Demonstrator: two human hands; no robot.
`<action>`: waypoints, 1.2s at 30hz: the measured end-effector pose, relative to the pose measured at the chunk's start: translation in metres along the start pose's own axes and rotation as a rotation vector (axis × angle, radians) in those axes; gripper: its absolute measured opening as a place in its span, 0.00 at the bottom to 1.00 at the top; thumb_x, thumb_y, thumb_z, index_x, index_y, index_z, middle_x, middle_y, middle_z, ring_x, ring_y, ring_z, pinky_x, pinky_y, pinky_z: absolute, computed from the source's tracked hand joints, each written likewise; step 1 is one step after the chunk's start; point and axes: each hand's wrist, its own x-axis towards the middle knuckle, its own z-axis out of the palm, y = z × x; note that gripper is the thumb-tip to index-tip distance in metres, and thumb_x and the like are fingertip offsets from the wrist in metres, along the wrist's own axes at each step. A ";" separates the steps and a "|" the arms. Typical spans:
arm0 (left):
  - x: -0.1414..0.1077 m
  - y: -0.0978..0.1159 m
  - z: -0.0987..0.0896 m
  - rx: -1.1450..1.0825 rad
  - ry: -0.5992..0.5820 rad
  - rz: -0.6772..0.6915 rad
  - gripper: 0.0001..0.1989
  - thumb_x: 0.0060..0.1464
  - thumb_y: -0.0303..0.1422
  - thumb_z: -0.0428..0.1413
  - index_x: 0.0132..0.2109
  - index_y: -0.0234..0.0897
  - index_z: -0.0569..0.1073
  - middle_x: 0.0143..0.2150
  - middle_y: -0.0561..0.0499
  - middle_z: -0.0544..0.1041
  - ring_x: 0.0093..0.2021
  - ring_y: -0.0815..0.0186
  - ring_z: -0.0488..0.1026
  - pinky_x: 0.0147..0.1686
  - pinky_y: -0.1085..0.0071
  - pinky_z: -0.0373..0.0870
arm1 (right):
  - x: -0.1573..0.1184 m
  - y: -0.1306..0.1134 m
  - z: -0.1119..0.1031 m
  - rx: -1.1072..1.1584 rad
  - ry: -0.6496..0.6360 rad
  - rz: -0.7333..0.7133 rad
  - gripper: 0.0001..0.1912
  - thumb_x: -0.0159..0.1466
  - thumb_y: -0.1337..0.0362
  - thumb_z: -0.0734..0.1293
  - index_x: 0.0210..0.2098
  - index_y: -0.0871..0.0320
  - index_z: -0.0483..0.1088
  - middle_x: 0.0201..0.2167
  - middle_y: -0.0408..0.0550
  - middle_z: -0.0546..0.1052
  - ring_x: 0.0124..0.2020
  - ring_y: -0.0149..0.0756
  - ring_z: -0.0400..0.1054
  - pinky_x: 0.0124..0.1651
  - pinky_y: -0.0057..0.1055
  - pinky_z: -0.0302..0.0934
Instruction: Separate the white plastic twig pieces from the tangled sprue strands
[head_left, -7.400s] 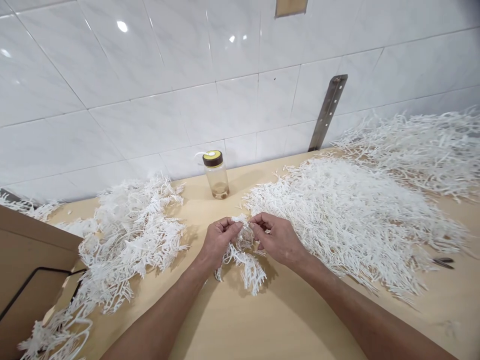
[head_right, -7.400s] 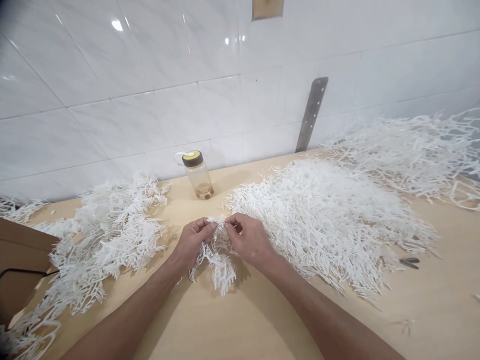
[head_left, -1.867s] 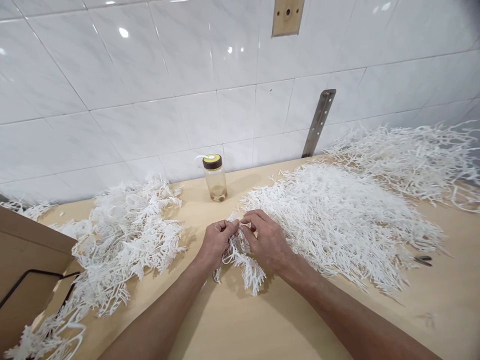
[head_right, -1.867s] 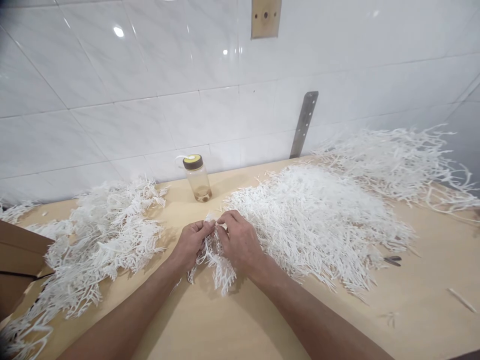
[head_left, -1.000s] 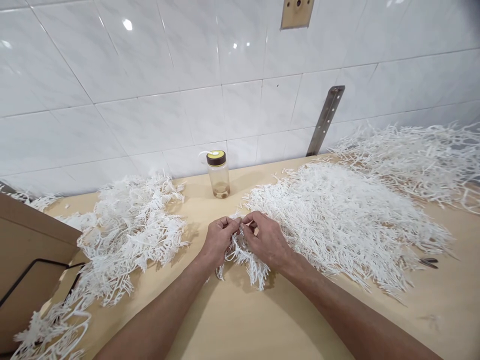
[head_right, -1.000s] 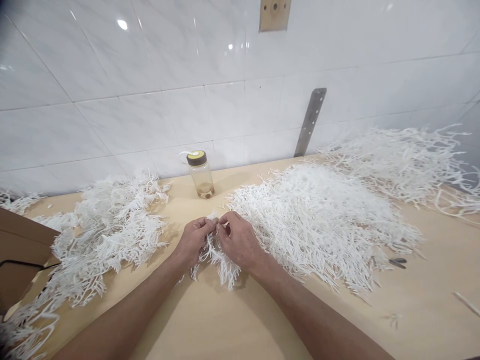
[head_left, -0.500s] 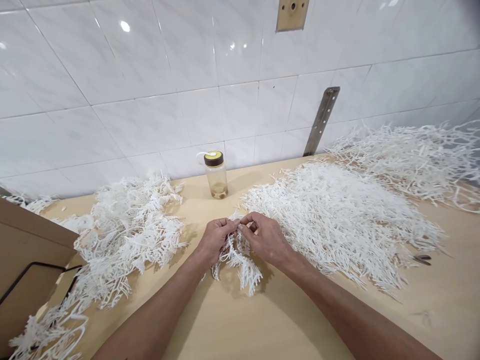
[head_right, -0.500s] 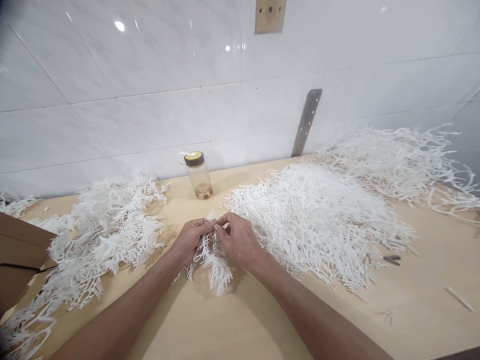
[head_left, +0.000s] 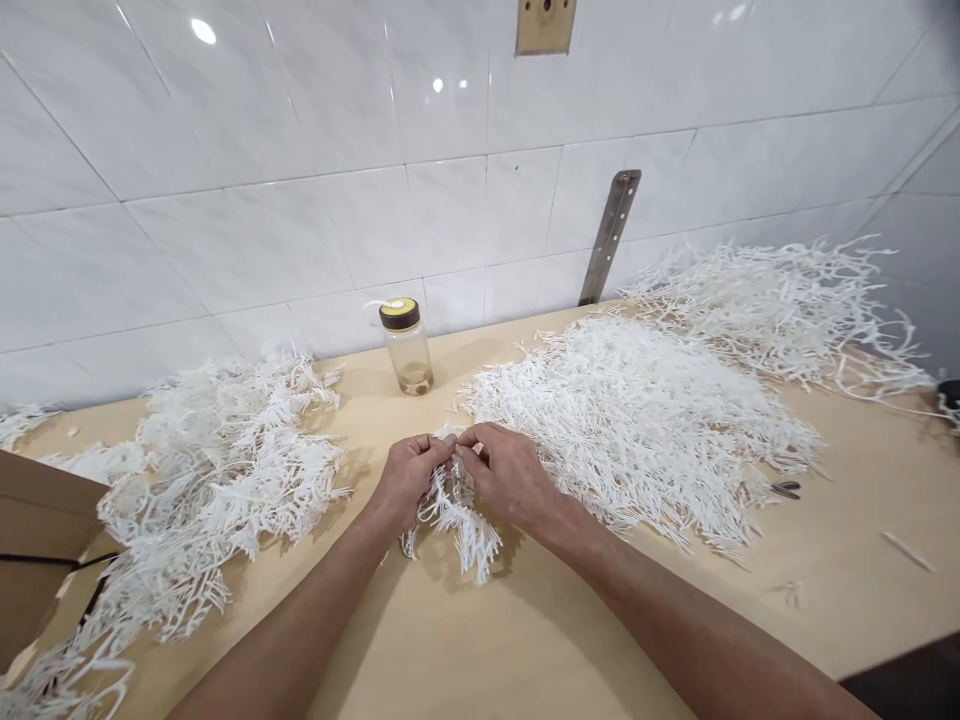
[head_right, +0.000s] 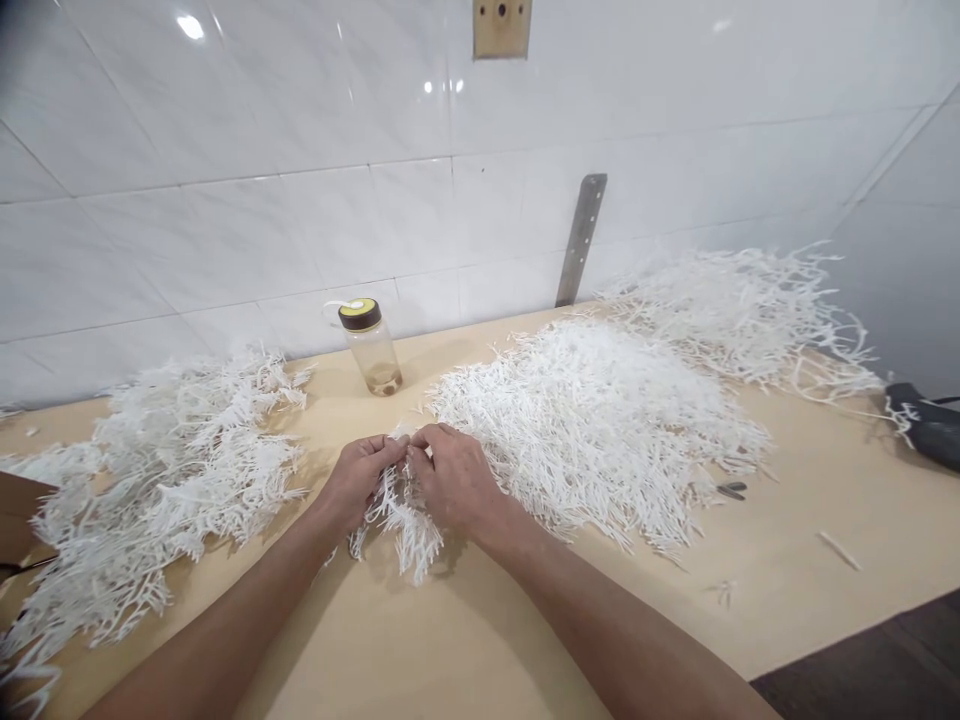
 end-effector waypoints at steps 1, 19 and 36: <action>0.001 0.000 -0.001 -0.016 -0.009 -0.013 0.21 0.40 0.45 0.68 0.25 0.34 0.68 0.16 0.58 0.64 0.14 0.75 0.58 0.14 0.77 0.54 | 0.000 0.000 0.000 0.010 0.012 -0.018 0.07 0.66 0.69 0.62 0.36 0.56 0.72 0.34 0.44 0.78 0.34 0.33 0.71 0.40 0.31 0.62; -0.003 -0.002 0.005 0.069 0.081 0.125 0.20 0.43 0.46 0.65 0.25 0.36 0.68 0.17 0.59 0.63 0.16 0.76 0.55 0.17 0.77 0.52 | 0.000 0.004 0.006 -0.148 -0.008 0.007 0.05 0.65 0.68 0.62 0.35 0.57 0.70 0.31 0.46 0.77 0.31 0.36 0.70 0.36 0.32 0.58; 0.001 -0.011 0.008 0.267 0.176 0.371 0.15 0.51 0.40 0.58 0.25 0.37 0.64 0.22 0.58 0.63 0.24 0.71 0.56 0.25 0.74 0.55 | 0.004 -0.003 0.015 -0.099 -0.015 0.268 0.04 0.63 0.65 0.62 0.31 0.55 0.65 0.23 0.44 0.73 0.23 0.35 0.66 0.26 0.28 0.53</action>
